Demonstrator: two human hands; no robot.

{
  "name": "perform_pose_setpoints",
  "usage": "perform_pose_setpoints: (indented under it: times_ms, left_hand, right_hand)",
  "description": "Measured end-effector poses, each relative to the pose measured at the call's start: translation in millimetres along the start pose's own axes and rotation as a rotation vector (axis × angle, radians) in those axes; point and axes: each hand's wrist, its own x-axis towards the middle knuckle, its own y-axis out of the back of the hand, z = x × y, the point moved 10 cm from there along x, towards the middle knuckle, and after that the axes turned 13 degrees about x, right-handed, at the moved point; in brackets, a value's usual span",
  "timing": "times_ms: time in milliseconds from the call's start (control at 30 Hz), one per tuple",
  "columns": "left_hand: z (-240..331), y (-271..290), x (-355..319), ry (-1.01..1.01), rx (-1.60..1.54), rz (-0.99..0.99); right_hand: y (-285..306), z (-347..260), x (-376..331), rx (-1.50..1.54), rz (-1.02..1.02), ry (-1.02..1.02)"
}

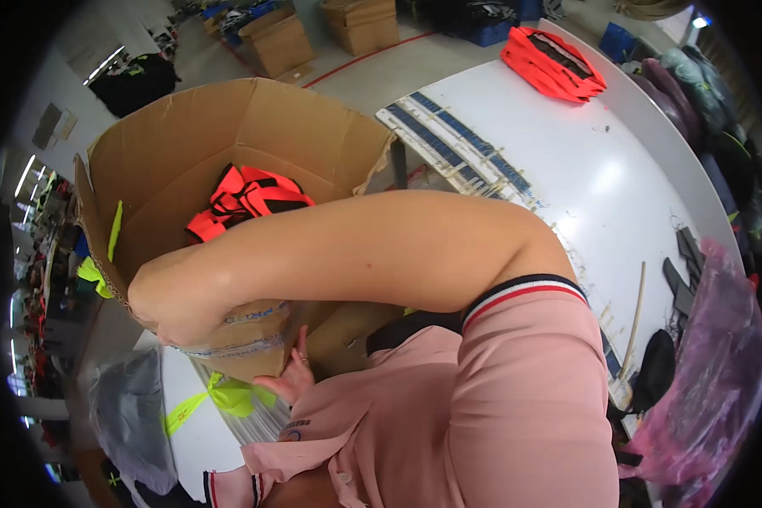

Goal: Assembling life vests by inserting foam pieces into fabric sleeves using a wooden tool.

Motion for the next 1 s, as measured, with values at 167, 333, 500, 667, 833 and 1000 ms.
perform_pose_setpoints:
  times_ms: [167,333,500,667,833,1000]
  left_hand:
    - [18,-16,26,-0.033,0.264,0.021]
    - [-10,-55,48,0.025,0.155,-0.060]
    - [-43,-87,69,0.121,0.174,-0.160]
    - [-109,-152,82,0.356,0.111,-0.379]
    - [-147,-175,117,0.381,0.389,-0.401]
    - [-239,-234,90,0.666,0.665,-0.749]
  right_hand:
    - [23,-14,-43,0.013,0.217,0.136]
    - [30,-68,-59,-0.197,0.184,0.222]
    - [38,-108,-110,-0.420,0.147,0.103]
    - [55,-123,-207,-0.467,0.466,0.076]
    - [48,-114,-369,-0.476,1.087,0.129]
    - [-21,-12,-546,0.318,1.739,0.386]
